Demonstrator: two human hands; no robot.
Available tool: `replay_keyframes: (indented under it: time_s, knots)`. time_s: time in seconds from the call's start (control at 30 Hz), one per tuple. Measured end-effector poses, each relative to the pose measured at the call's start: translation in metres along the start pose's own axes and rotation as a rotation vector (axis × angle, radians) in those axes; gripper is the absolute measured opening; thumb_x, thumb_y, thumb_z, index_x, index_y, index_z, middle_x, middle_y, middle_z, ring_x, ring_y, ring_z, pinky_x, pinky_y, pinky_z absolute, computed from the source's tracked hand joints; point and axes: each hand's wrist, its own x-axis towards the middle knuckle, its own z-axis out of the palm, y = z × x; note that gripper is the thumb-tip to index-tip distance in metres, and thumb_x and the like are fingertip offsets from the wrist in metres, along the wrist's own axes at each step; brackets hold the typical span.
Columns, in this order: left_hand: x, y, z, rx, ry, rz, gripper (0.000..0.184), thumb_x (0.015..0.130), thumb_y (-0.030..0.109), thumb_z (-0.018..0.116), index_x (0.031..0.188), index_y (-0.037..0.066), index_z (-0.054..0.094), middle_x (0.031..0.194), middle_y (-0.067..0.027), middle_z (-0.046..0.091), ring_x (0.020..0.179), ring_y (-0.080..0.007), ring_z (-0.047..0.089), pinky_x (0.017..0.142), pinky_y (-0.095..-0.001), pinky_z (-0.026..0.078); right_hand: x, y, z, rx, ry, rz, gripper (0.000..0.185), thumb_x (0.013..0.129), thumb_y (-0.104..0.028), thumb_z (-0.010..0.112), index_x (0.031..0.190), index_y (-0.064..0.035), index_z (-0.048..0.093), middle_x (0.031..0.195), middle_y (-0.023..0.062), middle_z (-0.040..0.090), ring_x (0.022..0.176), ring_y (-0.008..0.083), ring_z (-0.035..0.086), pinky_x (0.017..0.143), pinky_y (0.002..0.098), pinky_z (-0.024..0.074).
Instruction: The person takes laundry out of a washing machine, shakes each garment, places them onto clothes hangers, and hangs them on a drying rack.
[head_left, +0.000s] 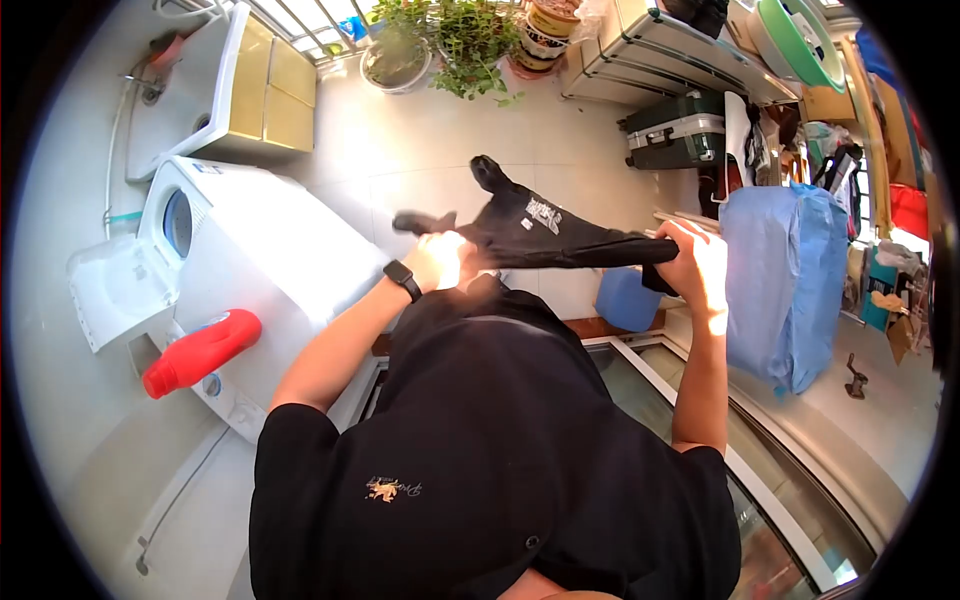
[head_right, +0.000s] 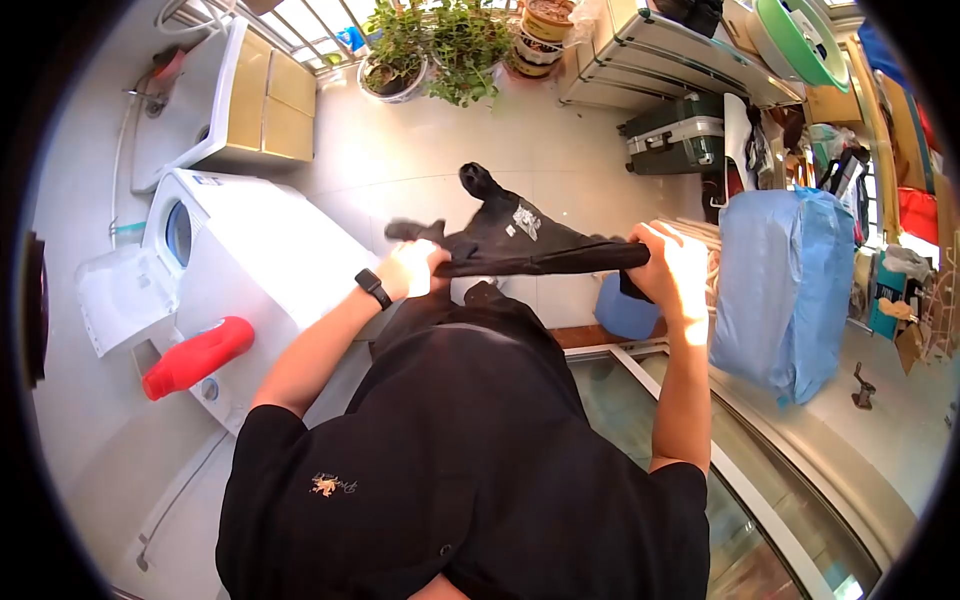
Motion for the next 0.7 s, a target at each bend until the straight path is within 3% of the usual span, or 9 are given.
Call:
replay_keyframes:
  time_s: [0.07,0.13,0.23,0.33,0.37,0.47,0.5,0.6,0.7]
  knots:
    - [0.008,-0.031,-0.02,0.004,0.178,0.099,0.041,0.081,0.036,0.076,0.107,0.006,0.066,0.107,-0.0153,0.065,0.098,-0.0366,0.066,0.075,-0.0473,0.057,0.004,0.001,-0.004,0.03,-0.05,0.021,0.025,0.069,-0.013,0.083,0.088,-0.0095,0.067,0.077,0.0087,0.066,0.071,0.0323,0.067,0.065,0.0398,0.0516]
    - [0.025,-0.03,-0.091,0.056,0.086,-0.109,0.037,0.077,0.034,0.08,0.098,0.006,0.068,0.106,-0.0151,0.061,0.094,-0.0376,0.064,0.076,-0.0482,0.055,0.017,-0.003,-0.02,0.128,-0.06,-0.017,0.025,0.071,-0.016,0.084,0.087,-0.0064,0.067,0.077,0.0109,0.066,0.071,0.0335,0.067,0.066,0.04,0.0521]
    - [0.034,-0.059,-0.16,0.07,0.285,0.109,0.023,0.074,0.019,0.082,0.087,0.008,0.067,0.127,-0.005,0.064,0.117,-0.0298,0.061,0.099,-0.0434,0.045,0.042,-0.017,-0.048,0.208,-0.143,-0.006,0.024,0.075,-0.012,0.077,0.094,-0.0023,0.064,0.084,0.0164,0.068,0.08,0.0362,0.068,0.072,0.0394,0.053]
    - [0.042,-0.045,-0.236,0.096,0.456,0.355,0.021,0.076,0.017,0.081,0.09,0.007,0.067,0.111,-0.0041,0.073,0.124,-0.0257,0.062,0.105,-0.0471,0.042,0.062,-0.014,-0.075,0.303,-0.11,0.041,0.024,0.078,-0.009,0.068,0.1,-0.0021,0.064,0.085,0.0167,0.067,0.082,0.0356,0.067,0.077,0.0387,0.0523]
    - [0.045,-0.053,-0.244,-0.017,0.432,0.389,0.022,0.081,0.021,0.08,0.093,0.008,0.068,0.106,-0.0057,0.074,0.114,-0.0282,0.066,0.099,-0.0474,0.048,0.064,-0.013,-0.079,0.242,-0.042,0.086,0.024,0.079,-0.008,0.068,0.101,-0.0026,0.063,0.087,0.0157,0.066,0.083,0.0344,0.066,0.079,0.0375,0.0516]
    - [0.053,-0.098,-0.238,0.236,-0.131,-0.088,0.024,0.085,0.029,0.079,0.095,0.009,0.069,0.106,-0.0089,0.074,0.105,-0.0328,0.068,0.089,-0.0459,0.053,0.067,-0.009,-0.081,0.155,0.06,0.141,0.021,0.083,-0.003,0.066,0.104,-0.0033,0.062,0.091,0.0155,0.066,0.085,0.0335,0.066,0.08,0.0373,0.0515]
    - [0.055,-0.125,-0.227,0.272,-0.096,-0.004,0.024,0.087,0.033,0.077,0.095,0.011,0.071,0.099,-0.0119,0.072,0.097,-0.0364,0.068,0.08,-0.046,0.055,0.067,-0.016,-0.079,0.155,0.038,0.118,0.021,0.084,-0.003,0.067,0.105,-0.0044,0.062,0.091,0.0163,0.066,0.084,0.0343,0.065,0.079,0.0373,0.0517]
    - [0.058,-0.184,-0.218,0.338,-0.023,0.054,0.024,0.087,0.033,0.076,0.097,0.011,0.072,0.093,-0.0113,0.071,0.095,-0.0367,0.067,0.079,-0.0471,0.054,0.06,-0.037,-0.072,0.132,0.024,0.13,0.023,0.085,-0.003,0.066,0.107,-0.0062,0.061,0.093,0.0178,0.066,0.086,0.039,0.065,0.078,0.0392,0.0518]
    - [0.054,-0.194,-0.236,0.477,-0.074,-0.081,0.015,0.087,0.024,0.073,0.097,0.012,0.074,0.095,-0.0088,0.072,0.098,-0.034,0.067,0.084,-0.0487,0.051,0.051,-0.037,-0.072,0.116,0.02,0.133,0.024,0.085,-0.003,0.068,0.108,-0.006,0.061,0.096,0.0177,0.068,0.09,0.0403,0.066,0.079,0.0403,0.0521]
